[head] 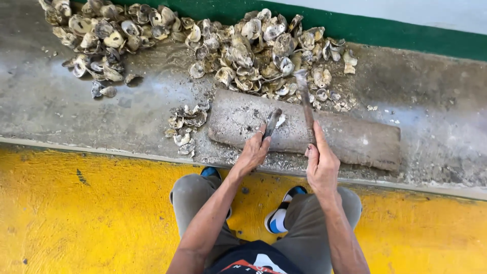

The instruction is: Shucking oysters using a specialized metal tool on a wooden block.

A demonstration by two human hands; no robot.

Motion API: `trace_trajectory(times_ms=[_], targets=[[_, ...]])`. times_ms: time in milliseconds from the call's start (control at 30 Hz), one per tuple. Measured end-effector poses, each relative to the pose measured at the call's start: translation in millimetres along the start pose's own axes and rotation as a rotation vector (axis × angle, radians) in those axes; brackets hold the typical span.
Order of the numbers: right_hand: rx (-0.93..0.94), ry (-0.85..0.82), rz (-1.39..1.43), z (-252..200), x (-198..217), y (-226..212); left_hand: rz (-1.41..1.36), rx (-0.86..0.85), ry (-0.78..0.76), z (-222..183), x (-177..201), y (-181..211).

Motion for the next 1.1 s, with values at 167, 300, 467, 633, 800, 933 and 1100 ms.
trace_trajectory(times_ms=[167,300,467,633,800,933,1100], targets=[[0.242,-0.072,-0.094,-16.1,-35.1,47.7,0.001,-0.009,0.023,12.4,-18.0,-45.0],[-0.044,-0.129,-0.048,-5.5,-9.8,14.0,0.019,-0.214,0.131,36.5,-23.9,-69.0],[0.105,-0.018,-0.032,-8.9,-30.8,43.5,-0.001,0.024,0.017,4.4,2.4,1.2],[0.134,-0.123,-0.060,-2.0,-28.0,35.0,0.017,-0.110,0.048,24.6,-9.2,-36.1],[-0.069,0.001,0.026,0.4,-1.9,-1.6,-0.029,0.099,-0.033,2.1,-6.4,-14.6],[0.246,-0.010,0.074,-11.5,-36.1,30.3,0.009,-0.077,0.063,16.8,-19.3,-49.7],[-0.275,-0.193,0.310,-18.1,-43.5,57.8,0.001,-0.225,0.165,20.8,-22.0,-36.4]])
Point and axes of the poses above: each hand's wrist, its own z-axis towards the middle knuckle, its own x-axis out of the back of the hand, y = z × x, the point moved 2 cm from there along z, towards the middle knuckle, and after that the axes turned 5 degrees about x, right-handed, at the moved point
